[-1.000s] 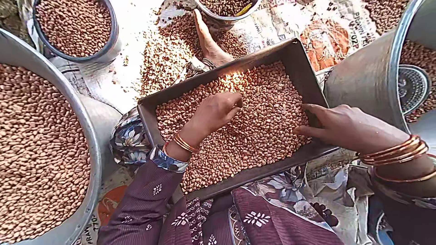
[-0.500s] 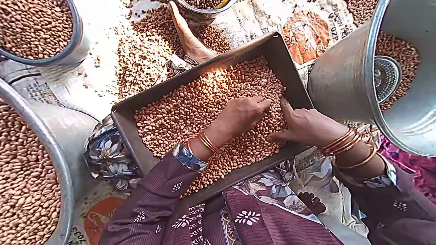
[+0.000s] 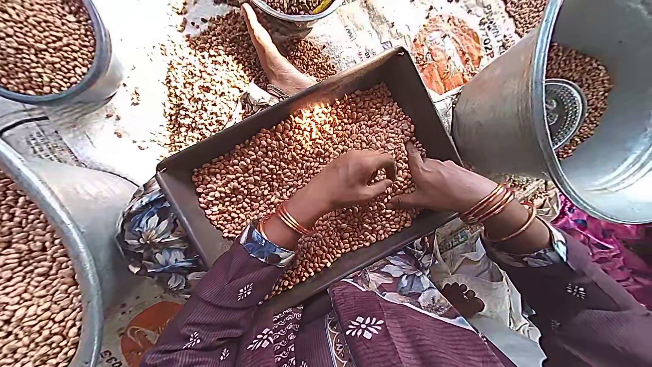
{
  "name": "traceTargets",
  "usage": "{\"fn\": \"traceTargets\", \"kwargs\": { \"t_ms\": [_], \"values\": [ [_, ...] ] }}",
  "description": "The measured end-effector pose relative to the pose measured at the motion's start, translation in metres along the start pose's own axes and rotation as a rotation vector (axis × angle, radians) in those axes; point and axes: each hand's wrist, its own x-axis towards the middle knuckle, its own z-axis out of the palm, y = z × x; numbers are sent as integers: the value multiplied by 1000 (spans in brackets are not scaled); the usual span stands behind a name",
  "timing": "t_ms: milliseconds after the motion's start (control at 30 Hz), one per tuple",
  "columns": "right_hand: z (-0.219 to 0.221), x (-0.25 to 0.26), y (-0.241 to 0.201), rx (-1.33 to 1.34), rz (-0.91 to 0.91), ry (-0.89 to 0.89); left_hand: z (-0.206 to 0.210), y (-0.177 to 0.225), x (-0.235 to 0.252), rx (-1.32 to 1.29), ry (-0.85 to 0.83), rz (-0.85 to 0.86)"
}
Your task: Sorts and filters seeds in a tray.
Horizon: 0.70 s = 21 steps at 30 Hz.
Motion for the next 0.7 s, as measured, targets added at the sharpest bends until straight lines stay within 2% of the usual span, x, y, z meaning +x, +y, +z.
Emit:
{"fn": "traceTargets", "kwargs": {
  "t_ms": [100, 200, 400, 467, 533, 567, 633, 700],
  "values": [
    [0, 0, 0, -6, -2, 8, 8, 7, -9, 201, -84, 31],
    [0, 0, 0, 7, -2, 0, 13, 7, -11, 264, -11, 31],
    [-4, 0, -2, 51, 14, -44, -12, 3, -19, -96, 253, -128],
    [-3, 1, -2, 52, 16, -40, -12, 8, -24, -256, 272, -273],
    [-4, 2, -2, 50, 14, -35, -8, 16, -28, -361, 221, -396],
    [-4, 2, -2, 53, 16, -37, -6, 18, -31, -325, 171, -392],
    [-1, 1, -1, 68, 12, -13, 1, 15, -37, -106, 57, -278],
    [1, 0, 1, 55, 3, 7, 11, 9, -40, 106, 11, -183]
  ]
}}
